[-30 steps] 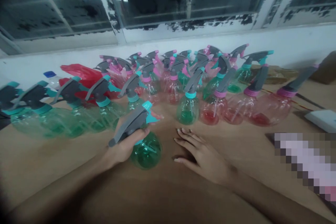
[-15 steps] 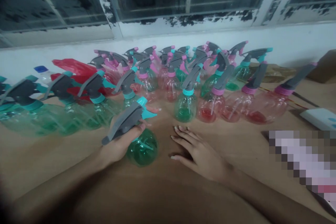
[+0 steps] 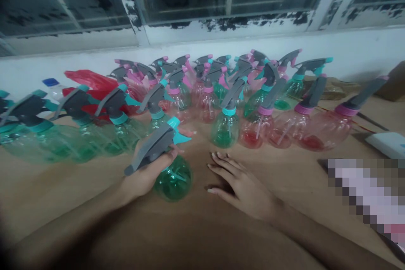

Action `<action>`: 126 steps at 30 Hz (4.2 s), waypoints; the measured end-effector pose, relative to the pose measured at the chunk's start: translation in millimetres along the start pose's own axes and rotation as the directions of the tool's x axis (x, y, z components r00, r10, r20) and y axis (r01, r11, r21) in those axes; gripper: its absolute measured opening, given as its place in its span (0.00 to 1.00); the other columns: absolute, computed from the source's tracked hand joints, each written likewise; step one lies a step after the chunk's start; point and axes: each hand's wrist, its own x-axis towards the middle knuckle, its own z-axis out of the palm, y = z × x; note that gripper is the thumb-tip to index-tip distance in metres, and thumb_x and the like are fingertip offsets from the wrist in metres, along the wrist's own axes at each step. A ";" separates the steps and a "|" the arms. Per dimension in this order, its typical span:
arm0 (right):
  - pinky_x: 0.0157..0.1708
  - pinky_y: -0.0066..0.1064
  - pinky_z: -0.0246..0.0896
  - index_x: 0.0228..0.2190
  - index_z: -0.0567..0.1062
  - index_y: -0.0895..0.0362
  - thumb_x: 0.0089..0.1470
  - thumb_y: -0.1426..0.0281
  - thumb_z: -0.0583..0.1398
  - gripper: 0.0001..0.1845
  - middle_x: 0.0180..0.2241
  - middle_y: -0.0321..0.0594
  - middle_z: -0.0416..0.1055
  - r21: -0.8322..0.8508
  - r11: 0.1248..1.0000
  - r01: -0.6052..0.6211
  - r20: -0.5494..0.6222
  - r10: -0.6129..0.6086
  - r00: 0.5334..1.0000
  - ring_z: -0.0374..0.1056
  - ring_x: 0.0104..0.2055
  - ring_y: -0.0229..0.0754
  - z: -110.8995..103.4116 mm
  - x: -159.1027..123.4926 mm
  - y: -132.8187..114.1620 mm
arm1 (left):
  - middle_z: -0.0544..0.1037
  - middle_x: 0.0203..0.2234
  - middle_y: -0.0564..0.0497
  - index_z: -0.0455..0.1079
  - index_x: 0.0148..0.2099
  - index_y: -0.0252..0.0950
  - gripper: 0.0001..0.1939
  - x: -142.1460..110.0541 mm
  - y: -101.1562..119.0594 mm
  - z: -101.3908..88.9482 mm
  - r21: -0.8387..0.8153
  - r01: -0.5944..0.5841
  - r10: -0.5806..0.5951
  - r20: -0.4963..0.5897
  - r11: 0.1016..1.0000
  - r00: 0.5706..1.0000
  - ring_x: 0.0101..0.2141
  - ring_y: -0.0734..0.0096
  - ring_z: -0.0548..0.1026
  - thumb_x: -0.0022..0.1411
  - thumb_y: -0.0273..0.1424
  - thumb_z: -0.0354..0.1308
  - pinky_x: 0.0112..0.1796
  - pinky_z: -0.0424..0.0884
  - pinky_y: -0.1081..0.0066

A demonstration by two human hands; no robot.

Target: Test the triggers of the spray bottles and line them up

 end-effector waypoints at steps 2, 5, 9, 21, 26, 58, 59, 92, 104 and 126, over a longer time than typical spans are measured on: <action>0.59 0.50 0.49 0.58 0.58 0.50 0.57 0.57 0.54 0.29 0.62 0.39 0.53 -0.002 1.000 -0.002 0.004 0.002 1.000 0.47 0.63 0.48 -0.4 0.2 -0.1 | 0.69 0.24 0.54 0.65 0.32 0.41 0.07 -0.1 0.3 0.3 0.008 -0.004 0.004 -0.008 1.000 1.000 0.28 0.67 0.71 0.50 0.25 0.50 0.31 0.68 0.68; 0.59 0.50 0.49 0.58 0.58 0.49 0.56 0.58 0.55 0.29 0.61 0.39 0.53 0.015 1.000 0.005 -0.005 -0.005 1.000 0.48 0.63 0.48 -0.8 0.6 0.1 | 0.70 0.24 0.53 0.64 0.32 0.41 0.05 -0.1 -0.2 0.3 0.045 -0.026 0.027 -0.010 0.999 1.000 0.27 0.67 0.71 0.52 0.26 0.50 0.29 0.67 0.68; 0.59 0.50 0.50 0.58 0.58 0.49 0.56 0.58 0.55 0.29 0.61 0.39 0.54 0.019 1.000 0.013 -0.006 -0.013 1.000 0.48 0.63 0.48 -0.6 0.7 0.8 | 0.71 0.25 0.53 0.64 0.31 0.41 0.03 -0.4 -1.5 0.0 0.042 -0.016 0.017 -0.010 0.999 1.000 0.27 0.68 0.71 0.53 0.28 0.51 0.28 0.67 0.69; 0.59 0.49 0.49 0.57 0.59 0.50 0.56 0.57 0.55 0.29 0.62 0.39 0.53 0.011 1.000 0.014 -0.017 -0.014 1.000 0.48 0.63 0.48 2.4 -0.2 3.2 | 0.74 0.27 0.53 0.67 0.36 0.40 0.12 1.2 0.9 1.7 -0.075 0.046 -0.047 -0.017 0.996 0.999 0.28 0.68 0.73 0.48 0.24 0.51 0.29 0.69 0.69; 0.59 0.49 0.49 0.57 0.59 0.50 0.57 0.57 0.54 0.28 0.61 0.39 0.53 0.003 1.000 0.011 -0.004 -0.011 1.000 0.48 0.63 0.47 1.5 -0.1 2.9 | 0.72 0.26 0.54 0.66 0.35 0.40 0.09 -0.6 2.5 1.8 -0.068 0.061 -0.061 -0.004 0.996 0.998 0.27 0.69 0.72 0.50 0.25 0.51 0.28 0.68 0.71; 0.60 0.48 0.47 0.58 0.59 0.52 0.57 0.57 0.53 0.29 0.62 0.40 0.52 -0.038 0.999 0.012 0.018 -0.011 1.000 0.46 0.64 0.46 1.7 -0.4 2.0 | 0.73 0.24 0.55 0.66 0.32 0.40 0.07 -1.1 1.7 0.3 -0.003 0.031 -0.031 -0.030 1.000 0.999 0.26 0.68 0.73 0.49 0.26 0.51 0.30 0.70 0.69; 0.60 0.48 0.47 0.58 0.59 0.52 0.57 0.57 0.53 0.29 0.62 0.39 0.52 -0.038 0.999 0.014 0.019 -0.013 1.000 0.46 0.64 0.46 1.9 -0.4 2.3 | 0.73 0.24 0.55 0.65 0.32 0.40 0.06 -1.3 1.3 0.7 -0.009 0.044 -0.044 -0.035 0.999 0.998 0.26 0.67 0.74 0.49 0.27 0.51 0.30 0.70 0.69; 0.60 0.48 0.47 0.58 0.59 0.52 0.57 0.57 0.54 0.29 0.62 0.40 0.53 -0.013 1.000 0.010 0.003 -0.010 1.000 0.47 0.63 0.46 0.6 -0.1 1.6 | 0.75 0.26 0.55 0.68 0.34 0.41 0.09 -2.6 -0.8 1.1 -0.068 0.069 -0.069 -0.005 0.995 0.998 0.29 0.69 0.75 0.49 0.25 0.52 0.30 0.71 0.72; 0.60 0.49 0.48 0.58 0.58 0.51 0.57 0.58 0.54 0.29 0.62 0.40 0.53 -0.015 1.000 0.013 -0.003 -0.013 1.000 0.47 0.63 0.47 0.4 -0.3 1.1 | 0.74 0.27 0.56 0.65 0.29 0.41 0.06 -3.5 3.4 1.5 -0.013 0.104 -0.104 -0.017 0.995 0.994 0.26 0.71 0.74 0.53 0.24 0.52 0.28 0.71 0.72; 0.59 0.50 0.49 0.58 0.58 0.50 0.57 0.58 0.54 0.29 0.62 0.39 0.53 0.000 1.000 0.018 -0.013 -0.018 1.000 0.48 0.63 0.48 0.2 0.2 1.8 | 0.72 0.22 0.56 0.60 0.29 0.41 0.01 -2.5 1.6 1.8 0.057 0.072 -0.070 -0.042 0.996 0.997 0.26 0.67 0.74 0.51 0.29 0.50 0.27 0.69 0.69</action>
